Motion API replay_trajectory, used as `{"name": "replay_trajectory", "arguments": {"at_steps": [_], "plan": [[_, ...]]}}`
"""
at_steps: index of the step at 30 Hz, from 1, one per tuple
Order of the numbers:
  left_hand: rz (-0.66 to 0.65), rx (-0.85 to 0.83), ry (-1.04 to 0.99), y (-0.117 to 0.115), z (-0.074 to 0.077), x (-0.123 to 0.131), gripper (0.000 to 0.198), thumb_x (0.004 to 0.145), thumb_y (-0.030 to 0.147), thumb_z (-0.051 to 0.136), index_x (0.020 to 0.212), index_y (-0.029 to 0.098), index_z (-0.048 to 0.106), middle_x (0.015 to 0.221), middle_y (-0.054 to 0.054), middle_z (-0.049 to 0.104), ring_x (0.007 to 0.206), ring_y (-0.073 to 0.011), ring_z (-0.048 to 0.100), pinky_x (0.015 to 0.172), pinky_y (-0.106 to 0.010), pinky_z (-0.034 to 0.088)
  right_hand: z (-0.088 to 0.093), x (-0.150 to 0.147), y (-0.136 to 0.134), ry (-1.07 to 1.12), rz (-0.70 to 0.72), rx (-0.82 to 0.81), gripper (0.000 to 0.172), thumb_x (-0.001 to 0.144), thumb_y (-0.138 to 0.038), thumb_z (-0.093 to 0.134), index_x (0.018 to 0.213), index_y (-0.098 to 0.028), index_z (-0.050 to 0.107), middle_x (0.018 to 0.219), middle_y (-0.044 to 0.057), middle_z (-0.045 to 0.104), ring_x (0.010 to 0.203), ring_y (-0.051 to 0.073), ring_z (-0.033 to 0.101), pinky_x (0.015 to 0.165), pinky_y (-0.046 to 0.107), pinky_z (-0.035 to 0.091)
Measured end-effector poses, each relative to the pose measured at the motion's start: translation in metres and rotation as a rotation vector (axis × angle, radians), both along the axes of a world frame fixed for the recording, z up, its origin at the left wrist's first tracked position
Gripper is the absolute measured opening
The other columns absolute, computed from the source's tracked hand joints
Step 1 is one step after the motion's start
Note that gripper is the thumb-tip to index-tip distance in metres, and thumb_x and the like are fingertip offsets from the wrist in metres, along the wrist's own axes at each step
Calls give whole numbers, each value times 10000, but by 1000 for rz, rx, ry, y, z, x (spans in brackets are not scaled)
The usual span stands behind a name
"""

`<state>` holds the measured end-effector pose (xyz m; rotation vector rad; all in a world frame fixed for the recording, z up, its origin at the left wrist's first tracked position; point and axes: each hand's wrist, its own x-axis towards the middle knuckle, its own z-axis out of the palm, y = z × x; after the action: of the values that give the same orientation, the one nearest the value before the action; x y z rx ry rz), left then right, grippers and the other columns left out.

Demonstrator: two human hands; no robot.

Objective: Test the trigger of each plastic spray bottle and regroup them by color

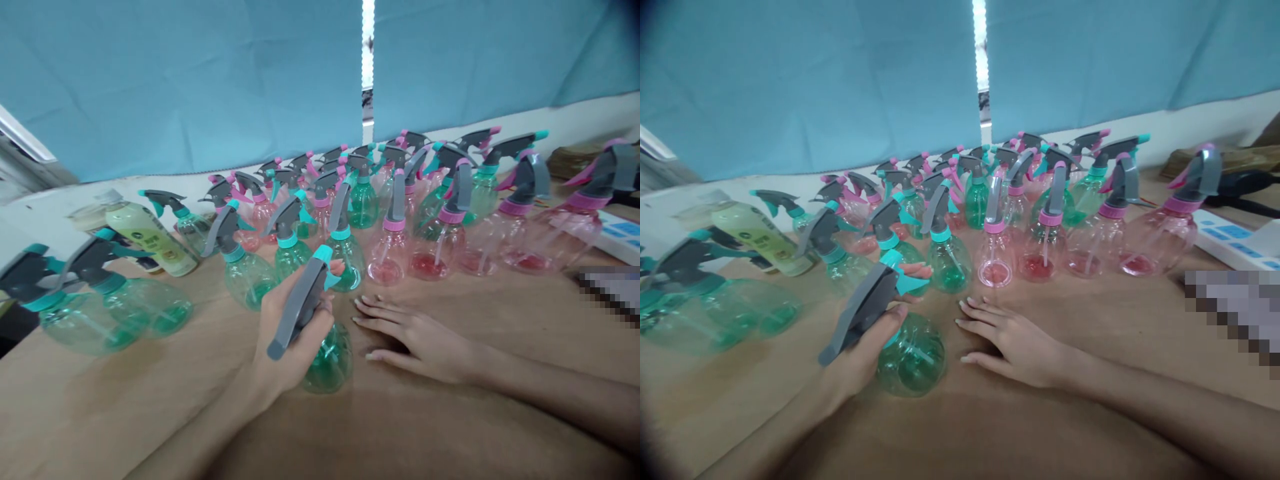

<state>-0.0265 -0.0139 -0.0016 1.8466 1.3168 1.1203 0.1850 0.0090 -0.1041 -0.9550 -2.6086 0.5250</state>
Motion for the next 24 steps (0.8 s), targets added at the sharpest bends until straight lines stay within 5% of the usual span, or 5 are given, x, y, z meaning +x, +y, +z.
{"name": "replay_trajectory", "arguments": {"at_steps": [24], "plan": [[-26, 72, 63, 1, -7, -3, 320, 785, 223, 501, 1083, 271, 608, 584, 52, 517, 450, -135, 487, 467, -276, 403, -2, 2, 0, 24, 7, 1, 577, 921, -512, 467, 1402, -197, 429, 1499, 63, 336, 1388, 251, 280, 1145, 451, 242]]}}
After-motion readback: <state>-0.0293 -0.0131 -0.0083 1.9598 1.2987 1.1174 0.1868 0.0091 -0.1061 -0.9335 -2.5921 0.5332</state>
